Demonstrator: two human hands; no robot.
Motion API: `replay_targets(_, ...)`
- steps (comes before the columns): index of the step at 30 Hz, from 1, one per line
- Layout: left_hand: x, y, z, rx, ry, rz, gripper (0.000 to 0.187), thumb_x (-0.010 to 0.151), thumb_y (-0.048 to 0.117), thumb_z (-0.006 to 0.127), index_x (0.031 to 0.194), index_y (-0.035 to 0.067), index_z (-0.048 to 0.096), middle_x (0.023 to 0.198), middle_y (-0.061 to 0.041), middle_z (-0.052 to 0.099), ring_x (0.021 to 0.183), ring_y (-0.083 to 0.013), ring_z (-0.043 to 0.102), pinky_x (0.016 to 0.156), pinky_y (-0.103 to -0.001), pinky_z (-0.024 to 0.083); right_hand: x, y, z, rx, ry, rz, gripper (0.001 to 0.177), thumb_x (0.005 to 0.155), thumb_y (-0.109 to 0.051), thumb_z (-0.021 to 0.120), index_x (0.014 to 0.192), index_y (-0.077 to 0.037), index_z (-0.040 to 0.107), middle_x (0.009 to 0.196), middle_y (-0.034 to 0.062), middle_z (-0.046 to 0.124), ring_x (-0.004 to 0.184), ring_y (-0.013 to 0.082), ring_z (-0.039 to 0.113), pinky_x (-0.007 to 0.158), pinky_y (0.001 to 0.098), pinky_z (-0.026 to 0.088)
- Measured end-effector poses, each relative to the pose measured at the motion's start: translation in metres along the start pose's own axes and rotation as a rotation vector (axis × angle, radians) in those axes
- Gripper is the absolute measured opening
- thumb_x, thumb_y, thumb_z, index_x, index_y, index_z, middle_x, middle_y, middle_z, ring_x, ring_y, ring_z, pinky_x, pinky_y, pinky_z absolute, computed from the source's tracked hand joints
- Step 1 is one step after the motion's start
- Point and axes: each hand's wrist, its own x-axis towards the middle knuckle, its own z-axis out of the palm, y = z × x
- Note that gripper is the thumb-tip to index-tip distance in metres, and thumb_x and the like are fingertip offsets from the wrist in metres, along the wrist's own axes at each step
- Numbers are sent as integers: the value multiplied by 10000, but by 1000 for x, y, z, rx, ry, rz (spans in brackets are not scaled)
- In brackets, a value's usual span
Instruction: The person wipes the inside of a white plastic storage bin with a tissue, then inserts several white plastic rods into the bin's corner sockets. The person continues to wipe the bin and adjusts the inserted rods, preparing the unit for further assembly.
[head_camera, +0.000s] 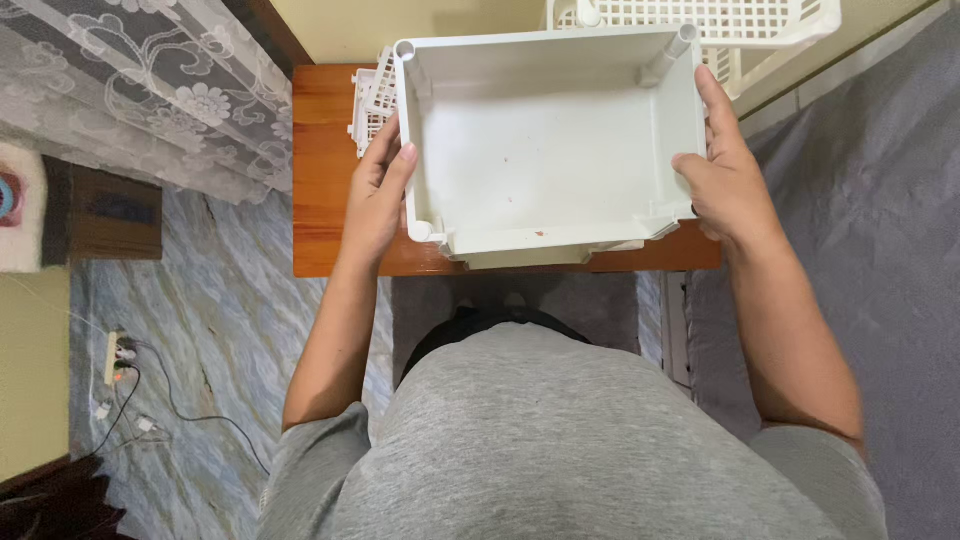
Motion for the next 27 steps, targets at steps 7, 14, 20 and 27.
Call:
replay_targets(7,-21,-7,-18,-25,-16,-157,704,1054,469,519,1565,-2,409,1514,-174,545,1358,-246,587,1131,-370,492,-4,7,-1,40,6,33,878,898,161,417,1699,-70,140,1704,193,347,1542,252,418,1231,310,374)
replay_targets(14,-50,-53,-53,46,-218,-30,967,878,679,725,1537,14,481,1519,-150,562,1411,-269,554,1187,-446,442,-7,9,-3,6,20,59,872,898,158,407,1696,-80,149,1687,185,366,1534,250,430,1225,318,391)
replay_targets(20,-68,-88,-50,464,-147,-70,598,760,156,915,1291,19,677,1248,-99,733,1217,-214,665,1090,-376,501,-9,11,-4,-20,60,63,855,910,158,424,1688,-87,169,1696,179,359,1522,247,424,1192,307,383)
replay_targets(27,-64,-85,-44,412,-175,-104,278,839,72,802,1114,40,777,1154,-73,777,1089,-168,701,998,-334,532,-8,17,-3,62,89,67,895,853,181,426,1675,-87,191,1696,158,341,1520,245,407,1190,299,371)
